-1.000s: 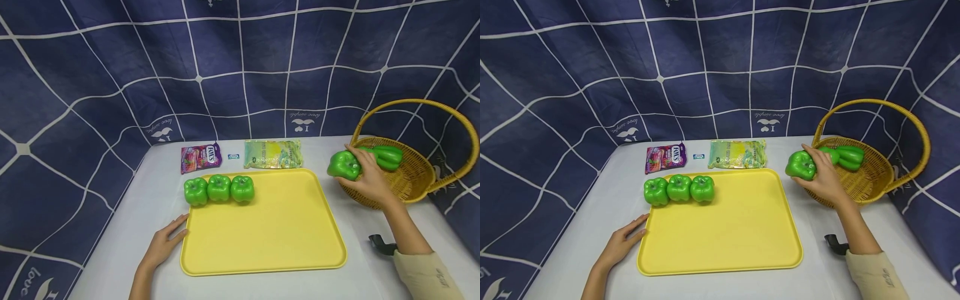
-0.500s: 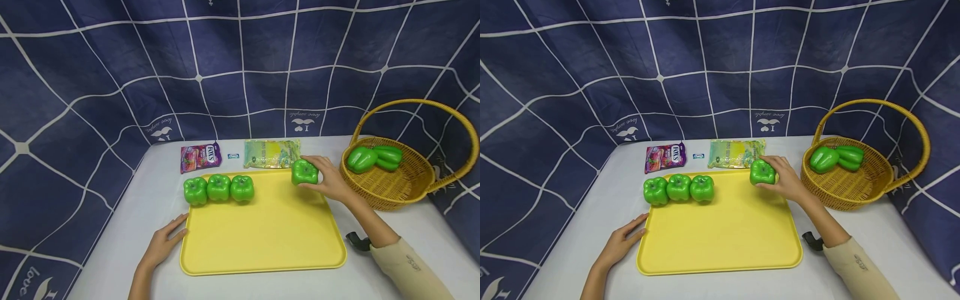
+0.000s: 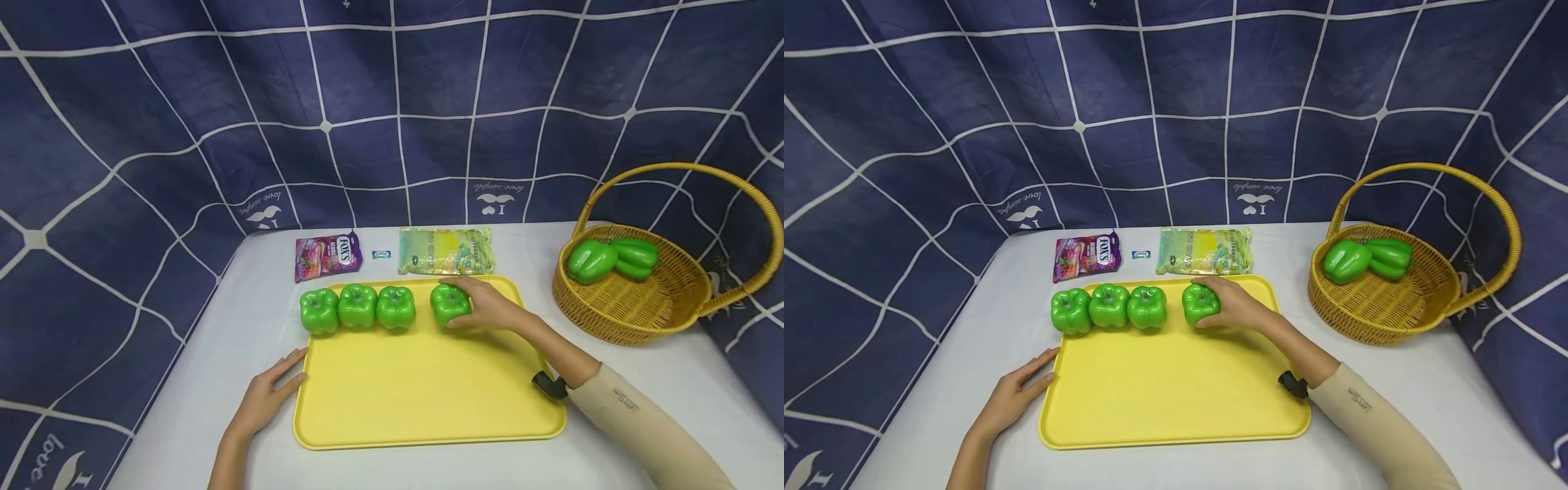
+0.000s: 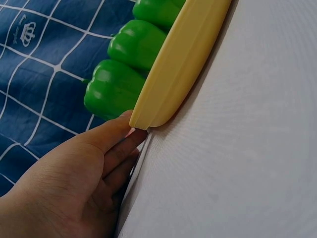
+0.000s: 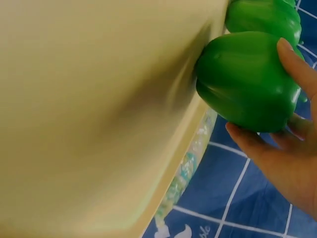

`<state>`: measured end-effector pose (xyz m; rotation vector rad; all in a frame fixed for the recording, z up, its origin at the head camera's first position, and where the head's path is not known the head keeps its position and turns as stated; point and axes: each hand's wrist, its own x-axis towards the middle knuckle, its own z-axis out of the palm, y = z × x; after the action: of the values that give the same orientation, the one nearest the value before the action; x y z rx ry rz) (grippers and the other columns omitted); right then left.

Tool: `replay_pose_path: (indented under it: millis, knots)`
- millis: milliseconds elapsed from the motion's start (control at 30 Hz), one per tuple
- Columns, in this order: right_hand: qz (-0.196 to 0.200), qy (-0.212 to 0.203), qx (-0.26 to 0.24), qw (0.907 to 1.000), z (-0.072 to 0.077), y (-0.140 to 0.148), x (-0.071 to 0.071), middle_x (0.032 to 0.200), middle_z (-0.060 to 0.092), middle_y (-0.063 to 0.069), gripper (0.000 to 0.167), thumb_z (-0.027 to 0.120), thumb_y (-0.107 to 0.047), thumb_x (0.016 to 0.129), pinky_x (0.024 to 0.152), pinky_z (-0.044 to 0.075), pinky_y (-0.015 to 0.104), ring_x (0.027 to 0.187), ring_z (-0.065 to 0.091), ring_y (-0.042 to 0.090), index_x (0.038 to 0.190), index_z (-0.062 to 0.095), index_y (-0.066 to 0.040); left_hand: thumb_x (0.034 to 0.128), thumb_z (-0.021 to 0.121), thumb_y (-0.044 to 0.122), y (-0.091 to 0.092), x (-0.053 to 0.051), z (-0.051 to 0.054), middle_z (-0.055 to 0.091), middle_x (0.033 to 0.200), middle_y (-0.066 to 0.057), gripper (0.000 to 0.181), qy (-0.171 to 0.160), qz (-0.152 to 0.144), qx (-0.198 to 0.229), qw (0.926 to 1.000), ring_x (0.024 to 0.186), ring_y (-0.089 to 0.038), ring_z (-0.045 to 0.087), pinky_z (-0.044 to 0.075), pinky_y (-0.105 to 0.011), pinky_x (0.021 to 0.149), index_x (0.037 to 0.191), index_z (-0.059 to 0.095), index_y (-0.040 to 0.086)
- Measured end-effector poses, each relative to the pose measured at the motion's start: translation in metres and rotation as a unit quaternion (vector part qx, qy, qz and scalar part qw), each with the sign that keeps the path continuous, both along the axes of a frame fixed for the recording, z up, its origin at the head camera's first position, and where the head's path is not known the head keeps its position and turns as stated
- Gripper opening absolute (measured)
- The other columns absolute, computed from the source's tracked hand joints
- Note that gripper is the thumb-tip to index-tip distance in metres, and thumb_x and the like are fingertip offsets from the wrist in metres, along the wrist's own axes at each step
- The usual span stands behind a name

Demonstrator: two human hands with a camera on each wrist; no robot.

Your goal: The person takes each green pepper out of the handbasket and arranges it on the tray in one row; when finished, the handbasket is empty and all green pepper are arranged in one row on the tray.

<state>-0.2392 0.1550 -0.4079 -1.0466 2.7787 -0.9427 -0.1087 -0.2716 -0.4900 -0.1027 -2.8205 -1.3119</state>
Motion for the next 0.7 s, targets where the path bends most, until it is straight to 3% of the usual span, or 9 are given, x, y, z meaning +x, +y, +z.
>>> replay_pose_path:
  millis: [267,467,700]
  knots:
    - [0.034,-0.011,-0.002,0.9994,-0.007,-0.016,-0.010,0.137,0.042,0.016,0.086,0.080,-0.036,0.070,0.097,0.041,0.049,0.125,0.040,0.036,0.140,0.039,-0.009,0.0880,0.061,0.040,0.000,0.000,0.001,0.044,0.139,-0.007,0.047,0.010,-0.006,0.000,0.9999,0.130,-0.033,0.035,0.023,-0.053,0.108,0.131,0.053,0.024]
    - [0.031,-0.029,-0.009,0.9991,-0.010,-0.021,-0.011,0.135,0.043,0.016,0.088,0.079,-0.039,0.071,0.094,0.044,0.045,0.119,0.045,0.032,0.142,0.036,-0.010,0.0880,0.060,0.040,0.000,0.001,0.002,0.044,0.139,-0.007,0.046,0.012,-0.007,-0.003,0.9999,0.130,-0.034,0.035,0.024,-0.054,0.107,0.131,0.053,0.025]
    - [0.018,-0.038,-0.011,0.9990,-0.012,-0.023,-0.010,0.136,0.041,0.018,0.092,0.078,-0.045,0.070,0.095,0.043,0.048,0.120,0.044,0.035,0.142,0.034,-0.010,0.0883,0.060,0.039,0.000,0.001,0.003,0.044,0.139,-0.007,0.046,0.014,-0.010,-0.002,0.9998,0.130,-0.033,0.035,0.024,-0.053,0.107,0.131,0.053,0.025]
